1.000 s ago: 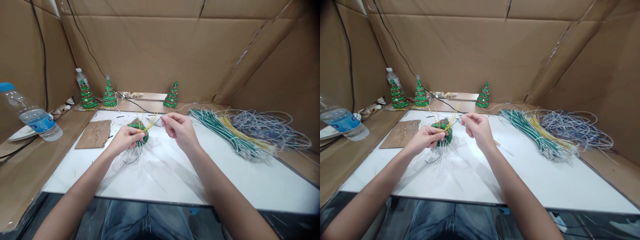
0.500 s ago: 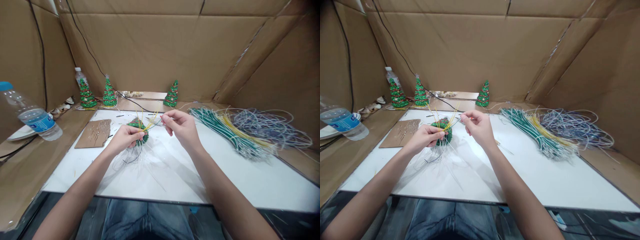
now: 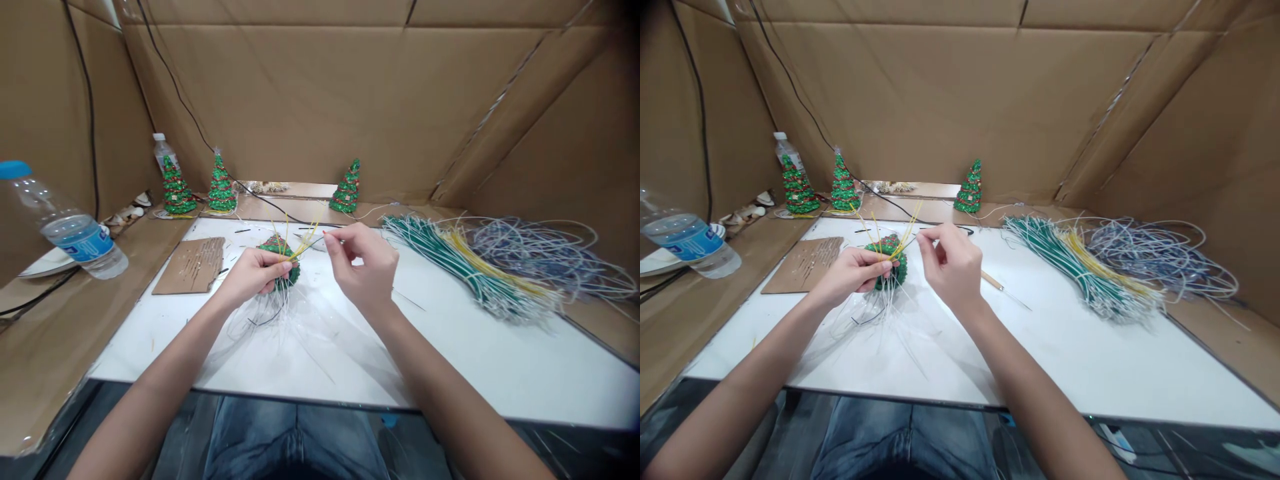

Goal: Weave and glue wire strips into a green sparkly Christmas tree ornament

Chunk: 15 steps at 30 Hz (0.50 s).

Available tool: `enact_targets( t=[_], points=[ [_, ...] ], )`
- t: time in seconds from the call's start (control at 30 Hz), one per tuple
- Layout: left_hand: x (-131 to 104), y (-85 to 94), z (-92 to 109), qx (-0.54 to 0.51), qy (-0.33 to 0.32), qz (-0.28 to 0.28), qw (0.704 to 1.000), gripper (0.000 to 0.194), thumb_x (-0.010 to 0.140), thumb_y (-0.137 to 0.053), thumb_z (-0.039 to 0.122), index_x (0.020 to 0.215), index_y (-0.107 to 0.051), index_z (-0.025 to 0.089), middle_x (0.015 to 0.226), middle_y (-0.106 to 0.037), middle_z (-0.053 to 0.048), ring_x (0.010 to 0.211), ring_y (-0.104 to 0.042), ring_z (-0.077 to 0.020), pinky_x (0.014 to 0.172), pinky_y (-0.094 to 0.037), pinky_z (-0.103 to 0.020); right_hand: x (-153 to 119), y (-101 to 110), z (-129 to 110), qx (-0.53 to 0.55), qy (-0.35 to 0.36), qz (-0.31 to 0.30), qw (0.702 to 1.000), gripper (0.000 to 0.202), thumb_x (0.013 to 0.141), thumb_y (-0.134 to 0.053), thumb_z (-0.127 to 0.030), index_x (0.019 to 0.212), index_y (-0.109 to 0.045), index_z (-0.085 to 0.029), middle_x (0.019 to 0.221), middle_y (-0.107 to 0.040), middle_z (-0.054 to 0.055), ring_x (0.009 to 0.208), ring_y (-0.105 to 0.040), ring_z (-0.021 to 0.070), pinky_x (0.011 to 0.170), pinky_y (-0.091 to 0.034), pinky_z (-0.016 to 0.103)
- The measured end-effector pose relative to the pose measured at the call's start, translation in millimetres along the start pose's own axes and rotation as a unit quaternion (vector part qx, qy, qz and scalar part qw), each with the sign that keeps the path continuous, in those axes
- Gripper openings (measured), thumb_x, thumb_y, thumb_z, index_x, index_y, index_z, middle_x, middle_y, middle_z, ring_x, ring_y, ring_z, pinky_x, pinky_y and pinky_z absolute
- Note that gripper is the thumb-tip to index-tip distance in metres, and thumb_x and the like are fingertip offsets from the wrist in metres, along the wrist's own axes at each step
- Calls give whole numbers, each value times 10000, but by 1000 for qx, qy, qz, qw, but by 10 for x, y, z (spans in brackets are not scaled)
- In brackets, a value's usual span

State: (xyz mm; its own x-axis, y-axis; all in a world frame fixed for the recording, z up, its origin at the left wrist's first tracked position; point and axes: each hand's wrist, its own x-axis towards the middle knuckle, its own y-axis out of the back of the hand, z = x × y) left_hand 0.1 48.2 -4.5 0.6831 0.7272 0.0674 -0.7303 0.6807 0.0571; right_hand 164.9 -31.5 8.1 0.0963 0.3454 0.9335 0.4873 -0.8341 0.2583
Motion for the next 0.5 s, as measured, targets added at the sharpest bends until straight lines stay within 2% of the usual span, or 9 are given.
enact_targets(
  t=[0.13,0.37,0.5],
  points=[
    [-2,0,4,1,-4,-2,1000,279,656,-719,349,704,-696,75,547,-538,10,331,-329,-16,334,-177,-179,-44,-36,-48,25,42,-36,998,115,852,-561,-158,740,-578,-178,661,-601,10,486,-427,88,471,-370,230],
    [-2,16,-6,-1,-8,-5,1000,294,669,-712,368,736,-714,81,557,-563,8,330,-311,-11,330,-187,-186,-121,-113,-65,61,21,-119,991,110,843,-579,-165,743,-627,-167,601,-602,-3,480,-456,89,467,-376,225],
    [3,27,-25,-5,-13,-4,1000,282,679,-710,362,740,-709,87,580,-571,6,333,-328,-11,327,-186,-184,-123,-101,-66,73,14,-120,990,73,817,-586,-153,847,-650,-169,622,-615,-11,434,-415,78,455,-387,227]
  ],
)
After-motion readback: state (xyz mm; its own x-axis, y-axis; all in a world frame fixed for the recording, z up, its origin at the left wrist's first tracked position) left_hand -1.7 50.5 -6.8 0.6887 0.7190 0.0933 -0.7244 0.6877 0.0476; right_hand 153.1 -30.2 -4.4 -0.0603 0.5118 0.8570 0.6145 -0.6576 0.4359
